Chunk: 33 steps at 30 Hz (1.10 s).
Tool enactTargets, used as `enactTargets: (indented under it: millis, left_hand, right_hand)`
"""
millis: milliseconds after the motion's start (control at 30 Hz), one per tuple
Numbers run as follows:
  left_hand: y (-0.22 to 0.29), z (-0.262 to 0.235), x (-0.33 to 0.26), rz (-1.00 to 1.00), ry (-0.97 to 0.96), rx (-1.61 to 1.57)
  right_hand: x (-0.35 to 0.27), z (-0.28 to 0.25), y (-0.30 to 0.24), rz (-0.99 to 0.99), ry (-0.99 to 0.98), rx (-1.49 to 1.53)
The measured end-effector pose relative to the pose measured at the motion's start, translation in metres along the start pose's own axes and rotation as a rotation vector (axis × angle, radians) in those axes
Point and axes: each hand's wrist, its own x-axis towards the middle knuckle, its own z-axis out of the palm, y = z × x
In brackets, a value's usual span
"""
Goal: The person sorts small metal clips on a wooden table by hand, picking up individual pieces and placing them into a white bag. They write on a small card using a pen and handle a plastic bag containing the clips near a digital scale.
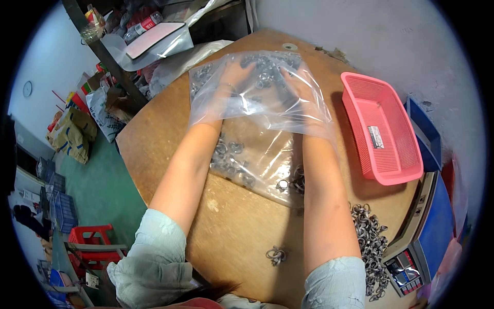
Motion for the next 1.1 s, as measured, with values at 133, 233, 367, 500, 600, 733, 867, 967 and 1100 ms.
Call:
enactTargets:
  millis: [133,233,367,500,600,733,867,967,1100]
  left_hand:
    - [0.017,0.014,0.000,-0.061,-0.040,0.171]
    - [0.042,0.013,0.006,-0.009,-0.207,-0.052]
    - [0.016,0.023,0.018,0.029,-0.207,-0.031]
    - [0.037,0.026,0.011,0.113,-0.342,0.054]
    - [0.060,0.034,-0.003,0.044,-0.138,-0.027]
    - [0.055,0.030,-0.010,0.090,-0.213,0.020]
    - [0.053,0.036,-0.039,0.099,-0.153,-0.055]
    - [0.071,0.030,-0.072,0.086,-0.192,-0.068]
    - [0.060,0.022,-0.115,0.182,-0.150,-0.124]
  right_hand:
    - [0.005,0.001,0.005,-0.093,-0.043,0.023]
    - [0.020,0.015,0.029,-0.029,-0.006,0.113]
    - [0.014,0.028,0.003,-0.174,-0.078,0.014]
    - [0.034,0.035,0.046,-0.191,-0.025,0.005]
    - [0.049,0.030,0.065,-0.115,-0.072,0.044]
    - [0.032,0.034,0.049,-0.067,-0.117,0.001]
    - [-0.008,0.011,0.021,-0.230,-0.078,-0.125]
    - [-0.044,-0.018,0.009,-0.420,0.053,-0.394]
    - [-0.093,-0.043,-0.023,-0.315,-0.157,-0.321]
